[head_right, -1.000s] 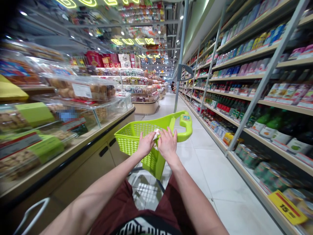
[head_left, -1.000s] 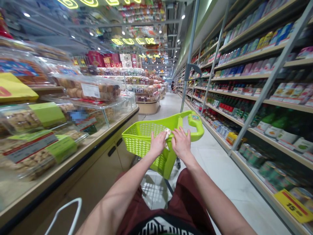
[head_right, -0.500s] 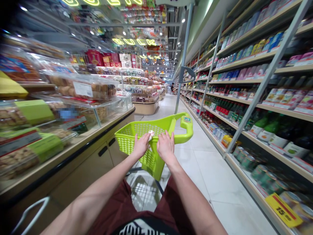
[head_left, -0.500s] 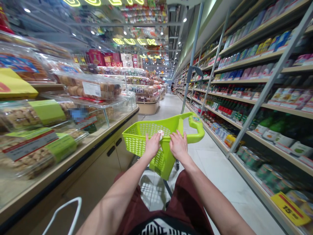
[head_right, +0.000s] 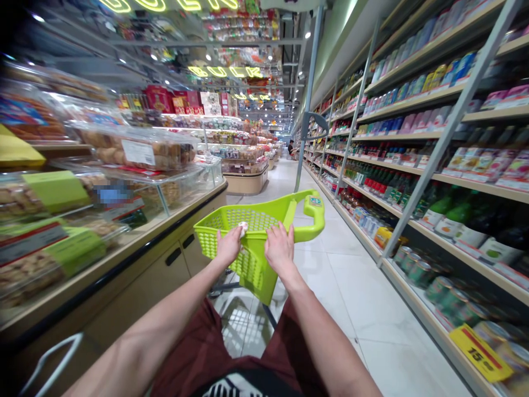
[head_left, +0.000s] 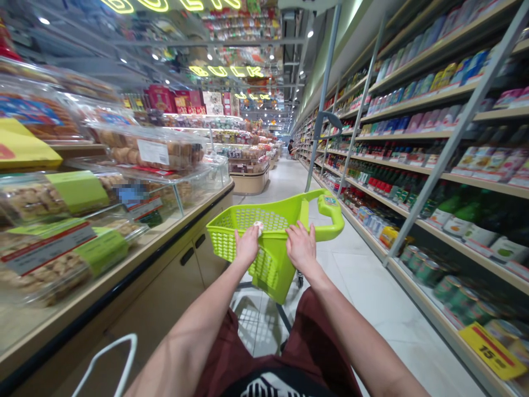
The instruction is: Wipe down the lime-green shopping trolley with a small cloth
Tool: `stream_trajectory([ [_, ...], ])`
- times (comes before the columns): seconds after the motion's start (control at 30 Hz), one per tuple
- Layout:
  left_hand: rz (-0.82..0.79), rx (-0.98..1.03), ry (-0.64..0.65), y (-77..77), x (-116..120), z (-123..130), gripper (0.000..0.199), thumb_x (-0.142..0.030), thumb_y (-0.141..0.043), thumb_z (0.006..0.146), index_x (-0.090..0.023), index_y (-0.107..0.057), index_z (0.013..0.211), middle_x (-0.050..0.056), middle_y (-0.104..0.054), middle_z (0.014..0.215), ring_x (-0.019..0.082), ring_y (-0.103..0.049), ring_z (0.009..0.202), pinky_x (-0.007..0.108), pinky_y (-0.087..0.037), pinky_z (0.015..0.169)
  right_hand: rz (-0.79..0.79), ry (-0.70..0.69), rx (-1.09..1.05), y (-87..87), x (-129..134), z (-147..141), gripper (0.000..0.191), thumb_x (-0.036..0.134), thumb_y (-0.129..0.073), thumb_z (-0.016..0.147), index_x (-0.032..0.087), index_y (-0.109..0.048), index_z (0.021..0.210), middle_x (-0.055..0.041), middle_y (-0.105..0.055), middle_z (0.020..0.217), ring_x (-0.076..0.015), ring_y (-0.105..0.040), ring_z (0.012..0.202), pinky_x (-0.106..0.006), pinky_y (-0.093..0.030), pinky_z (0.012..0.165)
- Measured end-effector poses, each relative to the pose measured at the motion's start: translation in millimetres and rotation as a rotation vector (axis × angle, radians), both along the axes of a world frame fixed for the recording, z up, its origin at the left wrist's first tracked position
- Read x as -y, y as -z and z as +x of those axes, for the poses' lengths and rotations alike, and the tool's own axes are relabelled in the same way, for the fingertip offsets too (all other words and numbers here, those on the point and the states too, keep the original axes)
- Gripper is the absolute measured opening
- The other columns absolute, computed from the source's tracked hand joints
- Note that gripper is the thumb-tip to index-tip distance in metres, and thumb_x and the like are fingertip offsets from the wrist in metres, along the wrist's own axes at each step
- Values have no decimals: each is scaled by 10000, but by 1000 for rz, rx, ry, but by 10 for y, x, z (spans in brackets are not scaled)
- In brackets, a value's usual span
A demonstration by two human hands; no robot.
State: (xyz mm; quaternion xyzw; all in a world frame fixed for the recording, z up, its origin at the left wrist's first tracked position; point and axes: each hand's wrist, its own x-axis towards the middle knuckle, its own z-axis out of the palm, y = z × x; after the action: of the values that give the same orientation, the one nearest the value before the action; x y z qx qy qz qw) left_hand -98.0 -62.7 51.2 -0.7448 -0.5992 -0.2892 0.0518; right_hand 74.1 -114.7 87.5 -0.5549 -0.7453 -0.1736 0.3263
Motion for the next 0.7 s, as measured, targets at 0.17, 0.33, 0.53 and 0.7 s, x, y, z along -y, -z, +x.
stream_trajectory([
  [0.17, 88, -65, 210, -140, 74, 390, 496, -87, -394, 792, -225, -398, 1268, 78, -440, 1331, 199, -398, 1217, 536, -16, 1064, 41, 0, 10, 59, -103, 26, 367, 139, -424, 767, 190, -575, 1097, -75, -592, 1152, -249, -395, 1191, -503, -47, 1054],
  [0.33, -16, -32, 66, -15, 17, 150, 525, -73, -429, 768, -208, -396, 1275, 109, -454, 1315, 228, -413, 1205, 548, -39, 1055, 24, -19, 56, 61, -218, 128, 370, 152, -411, 777, 195, -572, 1108, -69, -583, 1170, -238, -394, 1189, -496, -43, 1059],
  [0.53, -129, 25, -43, 96, -1, -123, 442, -102, -425, 791, -192, -447, 1224, 118, -530, 1234, 245, -523, 1082, 554, -145, 1023, -26, 42, 61, 57, -405, 179, 367, 162, -415, 779, 198, -576, 1106, -68, -571, 1187, -240, -400, 1177, -507, -49, 1055],
  [0.7, -108, 116, 27, -97, 93, 231, 412, -170, -404, 825, -226, -438, 1231, 81, -539, 1234, 222, -507, 1105, 517, -139, 1046, -56, 21, 43, 8, -466, 235, 362, 158, -426, 778, 191, -579, 1105, -82, -563, 1196, -241, -384, 1203, -510, -62, 1059],
])
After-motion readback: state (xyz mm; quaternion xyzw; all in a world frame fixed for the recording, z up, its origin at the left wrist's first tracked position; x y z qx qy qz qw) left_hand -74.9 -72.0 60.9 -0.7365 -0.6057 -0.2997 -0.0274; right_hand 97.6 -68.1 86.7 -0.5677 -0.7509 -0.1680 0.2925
